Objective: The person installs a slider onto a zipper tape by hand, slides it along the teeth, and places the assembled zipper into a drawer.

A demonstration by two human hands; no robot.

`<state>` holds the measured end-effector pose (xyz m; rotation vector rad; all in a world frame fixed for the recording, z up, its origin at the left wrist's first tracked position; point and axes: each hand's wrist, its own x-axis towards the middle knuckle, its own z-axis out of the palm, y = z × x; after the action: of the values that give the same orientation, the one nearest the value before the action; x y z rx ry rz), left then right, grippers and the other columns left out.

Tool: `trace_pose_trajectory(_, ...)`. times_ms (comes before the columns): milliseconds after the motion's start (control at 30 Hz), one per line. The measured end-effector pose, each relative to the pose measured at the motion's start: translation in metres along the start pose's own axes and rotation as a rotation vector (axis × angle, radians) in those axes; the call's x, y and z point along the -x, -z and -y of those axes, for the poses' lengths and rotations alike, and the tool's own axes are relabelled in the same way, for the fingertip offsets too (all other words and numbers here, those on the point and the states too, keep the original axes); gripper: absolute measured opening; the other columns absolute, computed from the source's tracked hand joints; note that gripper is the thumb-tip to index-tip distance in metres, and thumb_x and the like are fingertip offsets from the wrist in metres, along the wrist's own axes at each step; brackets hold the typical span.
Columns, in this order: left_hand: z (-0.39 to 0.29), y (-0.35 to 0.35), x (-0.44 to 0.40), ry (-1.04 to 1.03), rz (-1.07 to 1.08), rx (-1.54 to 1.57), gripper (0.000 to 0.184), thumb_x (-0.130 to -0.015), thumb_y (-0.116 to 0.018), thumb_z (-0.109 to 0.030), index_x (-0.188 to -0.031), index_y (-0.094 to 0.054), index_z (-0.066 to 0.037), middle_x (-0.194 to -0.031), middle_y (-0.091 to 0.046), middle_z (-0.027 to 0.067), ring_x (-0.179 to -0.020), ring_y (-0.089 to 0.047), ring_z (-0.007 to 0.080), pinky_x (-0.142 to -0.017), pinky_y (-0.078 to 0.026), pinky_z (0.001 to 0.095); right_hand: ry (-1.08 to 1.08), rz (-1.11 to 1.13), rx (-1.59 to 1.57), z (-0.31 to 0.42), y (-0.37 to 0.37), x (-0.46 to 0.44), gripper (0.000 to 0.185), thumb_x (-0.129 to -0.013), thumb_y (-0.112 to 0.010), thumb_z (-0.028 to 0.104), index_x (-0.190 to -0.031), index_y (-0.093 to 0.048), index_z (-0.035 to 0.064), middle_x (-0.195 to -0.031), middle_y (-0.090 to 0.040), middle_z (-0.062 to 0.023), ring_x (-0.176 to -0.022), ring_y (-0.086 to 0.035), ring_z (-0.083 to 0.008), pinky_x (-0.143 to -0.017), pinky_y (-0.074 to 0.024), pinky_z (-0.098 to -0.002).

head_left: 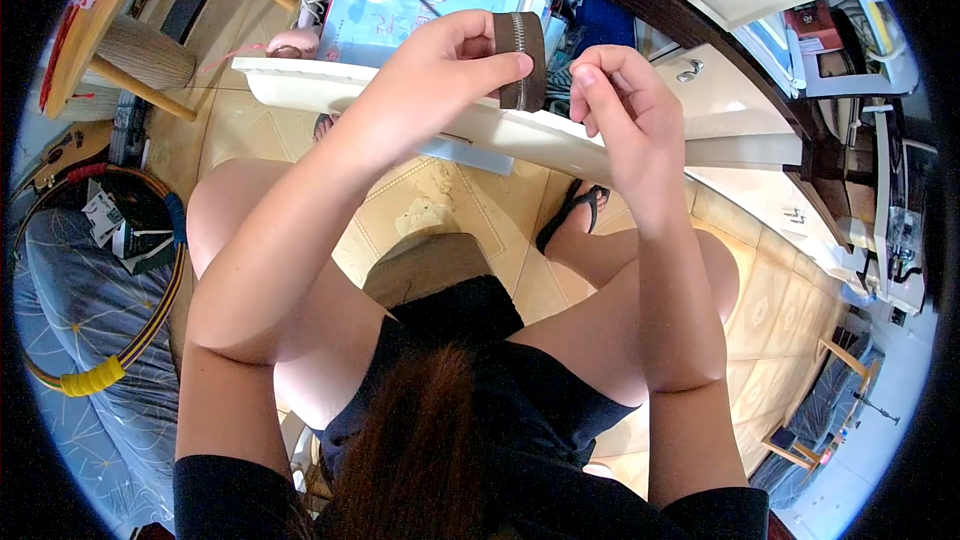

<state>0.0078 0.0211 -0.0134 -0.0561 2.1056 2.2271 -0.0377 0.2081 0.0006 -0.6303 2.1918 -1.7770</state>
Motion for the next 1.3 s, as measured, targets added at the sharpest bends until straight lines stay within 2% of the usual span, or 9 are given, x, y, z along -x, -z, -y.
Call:
trace_pose_trajectory(100,-0.001,0.000,0.000,-0.006,-0.025,0.061,0.025,-0.086,-0.062,-0.018,-0.105,-0.060,-0.002,-0.092,-0.063,0.0023,-0.082,-0.057,0.0085,-0.073,-0.045,0.0222,-0.029,0.083,-0.037,0.001,0.001,0.001,0.013,-0.089,-0.056,0.013,-0.090,-0.060,0.0005,-0.074,-0.059,-0.0020,-0.064,-0.054,-0.0066,-0.060,-0.0447,-0.0207)
trace_pose_trajectory(200,0.003,0.004,-0.003,0.031,-0.065,0.091,0.024,-0.087,-0.062,-0.018,-0.105,-0.061,-0.004,-0.094,-0.062,0.0016,-0.085,-0.057,0.0078,-0.075,-0.045,0.0217,-0.107,0.389,-0.048,0.002,0.002,0.005,0.015,-0.089,-0.056,0.014,-0.087,-0.061,0.0004,-0.072,-0.059,-0.0010,-0.064,-0.053,-0.0055,-0.059,-0.0444,-0.0205)
trace_pose_trajectory(233,0.002,0.004,-0.003,0.038,-0.085,0.092,0.023,-0.087,-0.061,-0.018,-0.105,-0.061,-0.004,-0.094,-0.062,0.0013,-0.086,-0.057,0.0077,-0.076,-0.045,0.0218,-0.215,0.580,-0.013,0.003,0.006,0.004,0.013,-0.088,-0.057,0.013,-0.086,-0.063,0.0021,-0.070,-0.060,-0.0021,-0.063,-0.055,-0.0100,-0.060,-0.0456,-0.0226)
trace_pose_trajectory(333,-0.002,0.005,-0.002,0.052,-0.128,0.110,0.022,-0.087,-0.061,-0.018,-0.106,-0.061,-0.005,-0.097,-0.062,0.0007,-0.089,-0.057,0.0076,-0.079,-0.045,0.0222,-0.040,0.648,0.259,-0.010,0.000,0.009,0.009,-0.084,-0.060,0.012,-0.088,-0.061,0.0031,-0.074,-0.061,-0.0052,-0.064,-0.058,-0.0169,-0.061,-0.0475,-0.0261)
trace_pose_trajectory(367,-0.002,0.005,-0.002,0.050,-0.133,0.126,0.022,-0.087,-0.060,-0.017,-0.106,-0.060,-0.005,-0.097,-0.062,0.0007,-0.090,-0.057,0.0076,-0.080,-0.045,0.0224,0.197,0.513,0.167,-0.017,-0.008,0.012,0.012,-0.080,-0.064,0.010,-0.087,-0.057,0.0030,-0.082,-0.059,-0.0077,-0.066,-0.059,-0.0226,-0.063,-0.0485,-0.0297)
trace_pose_trajectory(567,0.001,0.006,-0.006,0.015,-0.157,0.203,0.018,-0.085,-0.063,-0.018,-0.094,-0.060,-0.002,-0.088,-0.061,0.0031,-0.081,-0.056,0.0089,-0.077,-0.046,0.0244,0.007,0.379,0.200,-0.009,-0.001,0.007,0.019,-0.078,-0.066,0.007,-0.090,-0.052,0.0036,-0.090,-0.057,-0.0070,-0.067,-0.059,-0.0158,-0.057,-0.0473,-0.0272)
trace_pose_trajectory(667,0.001,0.004,-0.006,0.024,-0.144,0.246,0.019,-0.085,-0.063,-0.018,-0.095,-0.061,-0.002,-0.089,-0.062,0.0032,-0.081,-0.056,0.0089,-0.077,-0.046,0.0245,0.116,0.128,0.162,-0.013,-0.002,0.004,0.021,-0.079,-0.066,0.006,-0.092,-0.050,0.0039,-0.089,-0.056,-0.0049,-0.067,-0.058,-0.0107,-0.053,-0.0441,-0.0233)
trace_pose_trajectory(900,0.002,0.001,-0.006,0.062,-0.087,0.291,0.020,-0.086,-0.063,-0.019,-0.097,-0.061,-0.002,-0.091,-0.062,0.0031,-0.082,-0.057,0.0087,-0.076,-0.047,0.0232,0.042,0.123,-0.015,-0.012,-0.008,0.006,0.017,-0.084,-0.062,0.004,-0.095,-0.048,0.0036,-0.090,-0.059,-0.0037,-0.065,-0.057,-0.0071,-0.049,-0.0386,-0.0200)
trace_pose_trajectory(1300,-0.001,-0.008,-0.001,0.037,0.025,0.189,0.022,-0.084,-0.063,-0.012,-0.101,-0.058,0.001,-0.096,-0.062,0.0065,-0.084,-0.058,0.0103,-0.075,-0.049,0.0230,0.062,-0.014,0.068,-0.010,-0.005,0.004,0.009,-0.085,-0.061,0.006,-0.094,-0.060,0.0029,-0.082,-0.063,-0.0005,-0.069,-0.056,-0.0052,-0.058,-0.0422,-0.0200)
